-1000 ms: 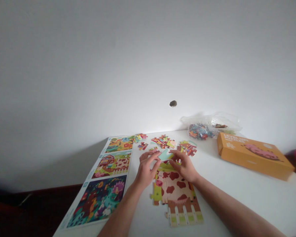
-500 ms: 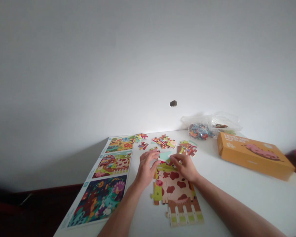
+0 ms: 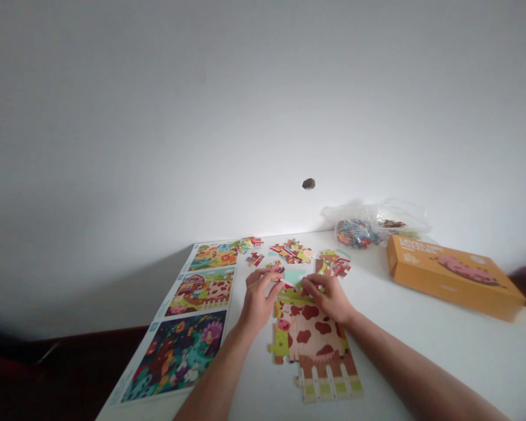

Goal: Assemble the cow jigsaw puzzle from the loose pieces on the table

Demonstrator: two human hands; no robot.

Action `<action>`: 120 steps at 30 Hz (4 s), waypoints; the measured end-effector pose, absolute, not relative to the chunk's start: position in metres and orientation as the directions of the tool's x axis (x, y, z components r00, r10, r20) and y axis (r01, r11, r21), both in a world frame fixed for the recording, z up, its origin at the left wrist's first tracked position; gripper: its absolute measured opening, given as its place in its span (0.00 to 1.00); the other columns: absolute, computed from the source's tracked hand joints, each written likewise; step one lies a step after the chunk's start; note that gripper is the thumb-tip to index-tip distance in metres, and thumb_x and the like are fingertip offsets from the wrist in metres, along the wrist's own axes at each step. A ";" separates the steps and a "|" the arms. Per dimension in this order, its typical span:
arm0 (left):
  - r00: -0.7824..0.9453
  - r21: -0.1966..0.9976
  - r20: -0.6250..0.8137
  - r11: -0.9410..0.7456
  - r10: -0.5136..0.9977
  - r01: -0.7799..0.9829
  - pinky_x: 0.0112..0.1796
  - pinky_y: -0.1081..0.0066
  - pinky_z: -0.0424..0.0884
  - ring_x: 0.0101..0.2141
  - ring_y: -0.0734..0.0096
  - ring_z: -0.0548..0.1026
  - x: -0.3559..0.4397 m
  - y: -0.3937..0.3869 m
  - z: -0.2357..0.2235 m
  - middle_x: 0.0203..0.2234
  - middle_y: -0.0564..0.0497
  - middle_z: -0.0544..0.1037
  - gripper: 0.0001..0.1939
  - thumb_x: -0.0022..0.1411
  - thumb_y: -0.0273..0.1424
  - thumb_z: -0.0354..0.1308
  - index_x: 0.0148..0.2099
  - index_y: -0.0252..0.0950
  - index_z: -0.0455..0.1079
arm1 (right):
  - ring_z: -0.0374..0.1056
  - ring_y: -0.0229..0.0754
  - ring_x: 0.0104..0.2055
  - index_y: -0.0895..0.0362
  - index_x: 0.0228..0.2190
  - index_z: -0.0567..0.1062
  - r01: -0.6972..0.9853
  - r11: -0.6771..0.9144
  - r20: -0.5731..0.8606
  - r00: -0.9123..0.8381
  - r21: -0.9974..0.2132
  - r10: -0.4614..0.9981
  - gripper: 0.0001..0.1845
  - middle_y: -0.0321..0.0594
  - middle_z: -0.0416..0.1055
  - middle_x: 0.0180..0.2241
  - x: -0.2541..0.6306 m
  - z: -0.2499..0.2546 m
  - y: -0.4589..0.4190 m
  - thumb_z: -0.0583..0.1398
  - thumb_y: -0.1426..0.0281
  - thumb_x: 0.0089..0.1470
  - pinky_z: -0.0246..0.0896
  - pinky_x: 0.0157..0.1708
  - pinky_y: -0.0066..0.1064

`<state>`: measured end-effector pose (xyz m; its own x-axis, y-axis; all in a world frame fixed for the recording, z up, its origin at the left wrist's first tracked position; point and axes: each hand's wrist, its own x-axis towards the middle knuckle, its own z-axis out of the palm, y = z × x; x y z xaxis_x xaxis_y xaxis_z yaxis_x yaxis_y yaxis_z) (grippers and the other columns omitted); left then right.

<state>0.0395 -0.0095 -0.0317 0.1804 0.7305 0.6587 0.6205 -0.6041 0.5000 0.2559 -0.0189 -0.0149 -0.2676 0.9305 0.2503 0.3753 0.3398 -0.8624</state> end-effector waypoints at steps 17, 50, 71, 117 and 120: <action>0.177 0.478 0.673 -0.604 0.719 0.637 0.46 0.61 0.70 0.44 0.61 0.75 0.039 -0.010 -0.028 0.41 0.47 0.80 0.03 0.65 0.30 0.58 0.41 0.39 0.73 | 0.67 0.37 0.29 0.56 0.26 0.75 0.382 0.350 0.253 -0.283 -0.855 0.925 0.20 0.35 0.74 0.26 0.256 -0.015 -0.018 0.53 0.61 0.64 0.57 0.31 0.26; 0.174 0.477 0.674 -0.602 0.718 0.640 0.46 0.60 0.70 0.43 0.62 0.75 0.037 -0.009 -0.031 0.38 0.48 0.80 0.04 0.66 0.31 0.58 0.41 0.40 0.73 | 0.73 0.45 0.34 0.58 0.41 0.78 0.393 0.333 0.246 -0.256 -0.857 0.935 0.15 0.41 0.79 0.31 0.259 -0.023 -0.017 0.58 0.62 0.58 0.65 0.37 0.33; 0.188 0.525 0.648 -0.612 0.738 0.591 0.51 0.57 0.68 0.48 0.61 0.75 0.040 -0.010 -0.027 0.40 0.48 0.81 0.10 0.65 0.30 0.59 0.48 0.41 0.72 | 0.71 0.42 0.31 0.56 0.29 0.77 0.373 0.282 0.248 -0.139 -0.884 0.959 0.16 0.37 0.76 0.26 0.265 -0.013 -0.012 0.57 0.58 0.59 0.62 0.34 0.30; 0.545 0.476 0.290 -0.612 0.787 0.631 0.61 0.43 0.48 0.58 0.50 0.65 0.025 -0.021 -0.016 0.52 0.48 0.76 0.29 0.53 0.30 0.68 0.57 0.51 0.68 | 0.68 0.42 0.29 0.56 0.22 0.74 0.249 0.237 0.252 0.030 -0.939 0.967 0.22 0.40 0.74 0.24 0.283 -0.023 0.007 0.59 0.53 0.56 0.61 0.33 0.33; 0.381 0.499 0.446 -0.578 0.810 0.646 0.61 0.47 0.51 0.58 0.55 0.67 0.031 -0.016 -0.025 0.49 0.46 0.78 0.41 0.59 0.31 0.64 0.69 0.47 0.50 | 0.68 0.40 0.28 0.57 0.23 0.75 0.275 0.252 0.240 -0.078 -0.928 0.968 0.19 0.38 0.74 0.23 0.277 -0.018 0.000 0.59 0.56 0.57 0.61 0.33 0.31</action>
